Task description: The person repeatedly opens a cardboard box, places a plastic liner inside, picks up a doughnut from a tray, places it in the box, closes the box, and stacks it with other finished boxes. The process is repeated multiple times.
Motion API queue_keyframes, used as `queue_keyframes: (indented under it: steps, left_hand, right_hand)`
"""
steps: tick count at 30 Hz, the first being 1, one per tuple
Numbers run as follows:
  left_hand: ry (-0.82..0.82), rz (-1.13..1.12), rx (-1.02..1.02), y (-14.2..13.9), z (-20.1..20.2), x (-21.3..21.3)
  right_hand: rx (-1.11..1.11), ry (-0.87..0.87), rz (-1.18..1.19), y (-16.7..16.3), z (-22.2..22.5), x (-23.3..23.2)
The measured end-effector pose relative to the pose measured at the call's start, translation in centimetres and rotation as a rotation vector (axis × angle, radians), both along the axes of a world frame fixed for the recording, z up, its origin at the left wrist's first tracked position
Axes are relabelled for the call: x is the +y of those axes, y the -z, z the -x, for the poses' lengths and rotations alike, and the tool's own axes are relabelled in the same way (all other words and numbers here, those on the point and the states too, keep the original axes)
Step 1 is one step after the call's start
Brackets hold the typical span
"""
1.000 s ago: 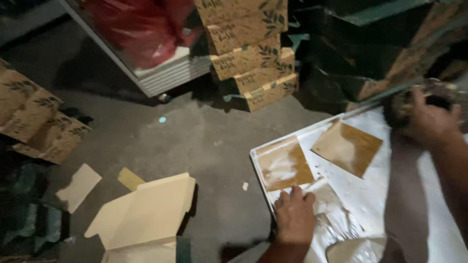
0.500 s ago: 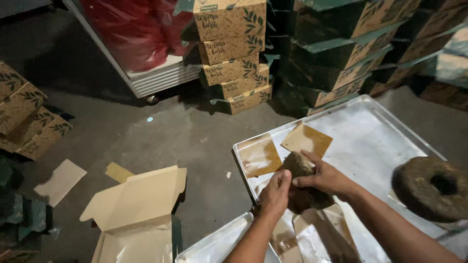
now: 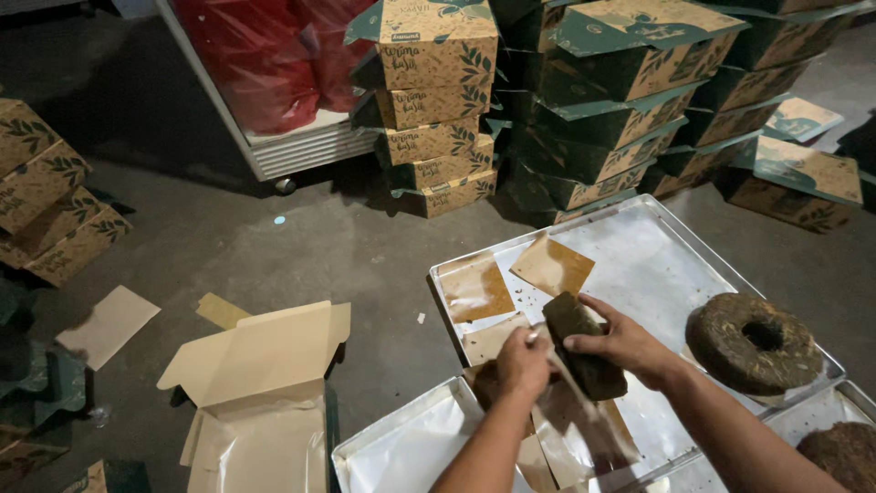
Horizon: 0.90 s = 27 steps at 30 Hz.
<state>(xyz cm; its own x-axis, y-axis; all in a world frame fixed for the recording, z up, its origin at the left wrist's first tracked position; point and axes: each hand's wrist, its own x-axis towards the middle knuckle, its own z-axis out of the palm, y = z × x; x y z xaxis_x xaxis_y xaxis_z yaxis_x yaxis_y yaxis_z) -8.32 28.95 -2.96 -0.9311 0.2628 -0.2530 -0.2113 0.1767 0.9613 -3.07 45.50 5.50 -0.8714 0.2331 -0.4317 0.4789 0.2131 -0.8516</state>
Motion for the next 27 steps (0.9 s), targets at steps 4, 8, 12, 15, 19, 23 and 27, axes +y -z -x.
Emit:
queue_keyframes:
  steps: [4, 8, 12, 15, 19, 23, 27]
  left_hand:
    - [-0.09, 0.517, 0.161, 3.0, 0.6, -3.3]
    - [0.379, 0.915, 0.364, 2.1, 0.2, -3.0]
    - [0.198, 0.8, 0.293, -2.6, -0.1, -1.9]
    - [0.023, 0.589, 0.289, -6.4, 1.1, -3.3]
    - [-0.251, 0.687, 0.483, -8.2, 3.9, -15.7]
    - [-0.523, 0.957, 0.421, -7.8, 3.9, -33.2]
    - [-0.406, 0.992, 0.065, -6.1, 1.2, -46.1]
  right_hand:
    - [-0.014, 0.175, 0.202, -1.0, -0.9, 3.1]
    - [-0.037, 0.173, 0.047, -2.7, -1.2, 6.1]
    - [-0.072, 0.047, -0.253, -5.0, 0.7, 4.0]
    - [-0.118, -0.065, -0.169, -8.1, 2.9, -1.1]
    - [0.002, -0.323, -0.096, -12.2, 5.7, -12.1]
    - [0.098, -0.628, -0.069, -14.4, 7.4, -24.1]
    - [0.263, -0.95, 0.043, -12.8, 8.5, -35.2]
